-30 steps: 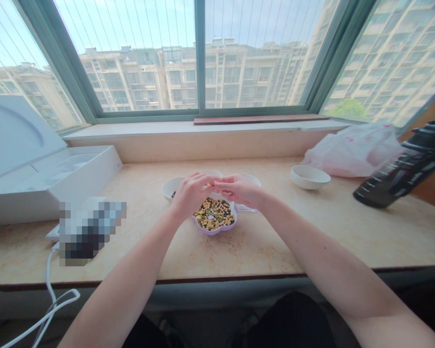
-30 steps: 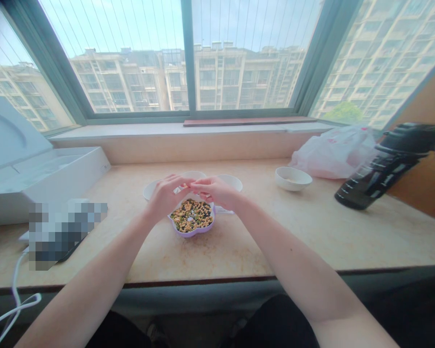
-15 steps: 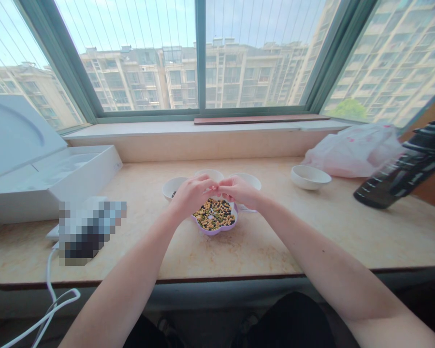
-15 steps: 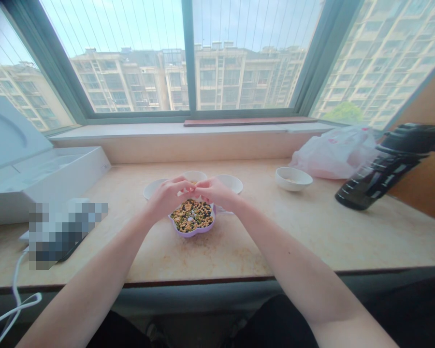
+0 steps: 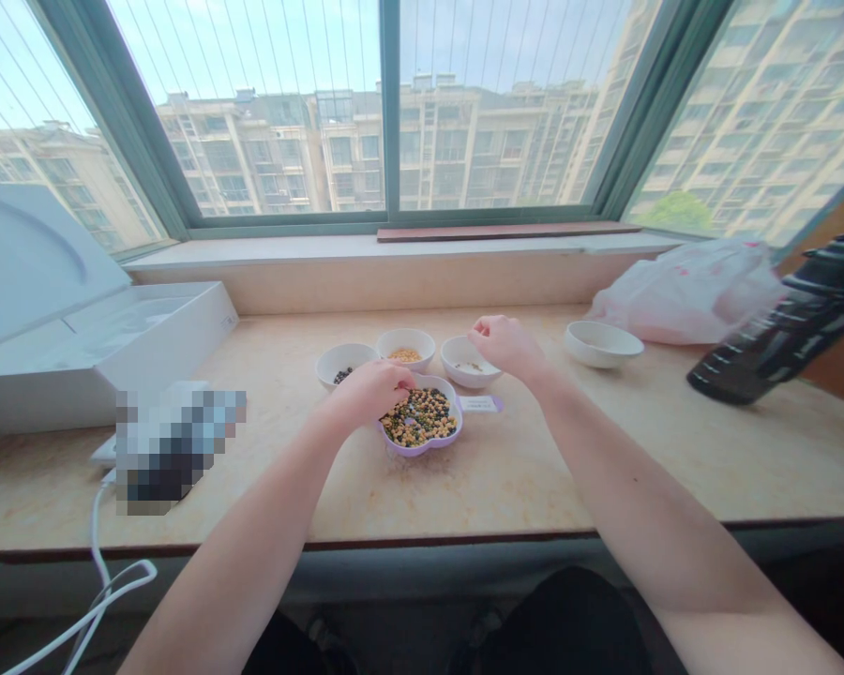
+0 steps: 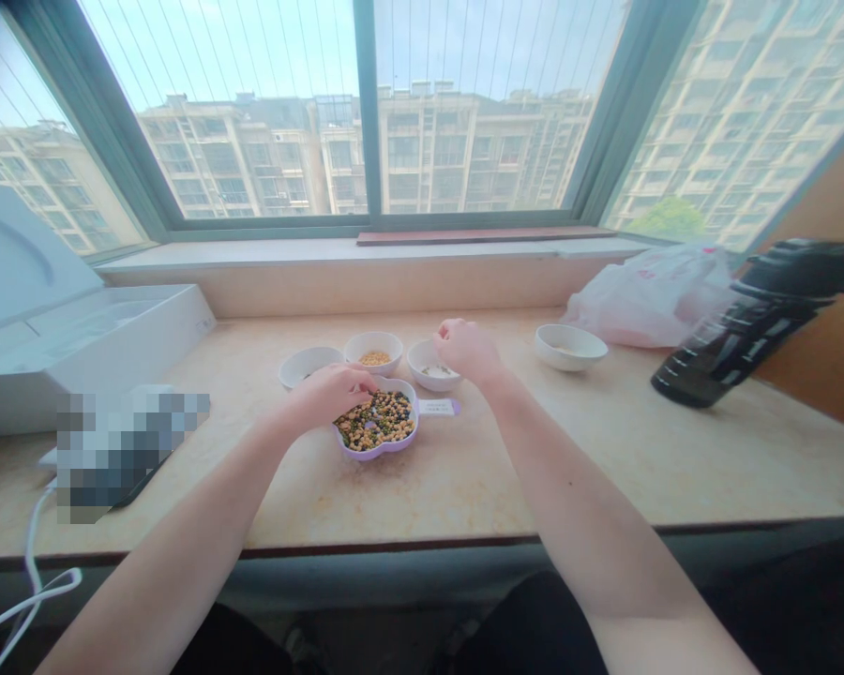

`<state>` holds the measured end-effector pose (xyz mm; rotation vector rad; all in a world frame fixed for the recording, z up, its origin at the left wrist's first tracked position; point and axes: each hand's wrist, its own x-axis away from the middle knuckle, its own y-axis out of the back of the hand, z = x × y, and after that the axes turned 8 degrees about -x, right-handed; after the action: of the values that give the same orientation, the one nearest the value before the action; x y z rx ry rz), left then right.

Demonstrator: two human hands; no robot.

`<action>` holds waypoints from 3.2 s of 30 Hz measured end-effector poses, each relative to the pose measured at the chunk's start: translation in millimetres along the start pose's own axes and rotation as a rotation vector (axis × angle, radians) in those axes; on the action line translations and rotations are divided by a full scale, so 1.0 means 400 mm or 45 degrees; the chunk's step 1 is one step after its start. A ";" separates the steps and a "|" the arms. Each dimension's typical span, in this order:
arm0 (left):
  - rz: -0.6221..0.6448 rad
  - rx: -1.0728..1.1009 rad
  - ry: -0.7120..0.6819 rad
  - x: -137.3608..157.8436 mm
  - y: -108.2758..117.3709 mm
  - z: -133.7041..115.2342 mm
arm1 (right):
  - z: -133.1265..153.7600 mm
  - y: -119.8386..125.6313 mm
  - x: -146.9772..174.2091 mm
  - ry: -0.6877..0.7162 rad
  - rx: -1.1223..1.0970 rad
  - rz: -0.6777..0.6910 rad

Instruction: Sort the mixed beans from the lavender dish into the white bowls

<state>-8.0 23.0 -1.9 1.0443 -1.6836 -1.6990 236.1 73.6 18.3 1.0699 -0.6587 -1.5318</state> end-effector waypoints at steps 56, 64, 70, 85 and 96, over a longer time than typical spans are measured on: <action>-0.811 1.795 0.156 -0.003 0.037 0.036 | 0.046 -0.053 0.033 0.267 -0.186 0.117; -0.815 1.856 0.157 -0.004 0.038 0.032 | 0.047 -0.062 0.042 0.334 -0.203 0.158; -0.818 2.012 0.236 -0.005 0.049 0.024 | 0.047 -0.061 0.039 0.329 -0.214 0.151; -0.468 0.674 -0.118 0.008 0.011 -0.043 | 0.042 -0.067 0.030 0.344 -0.243 0.140; -0.550 0.405 0.102 -0.015 -0.002 0.002 | 0.053 -0.059 0.039 0.354 -0.253 0.141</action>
<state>-4.9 28.4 -1.9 1.7046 -1.8080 -1.6369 206.6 61.5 3.0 1.0514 -0.3592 -1.2929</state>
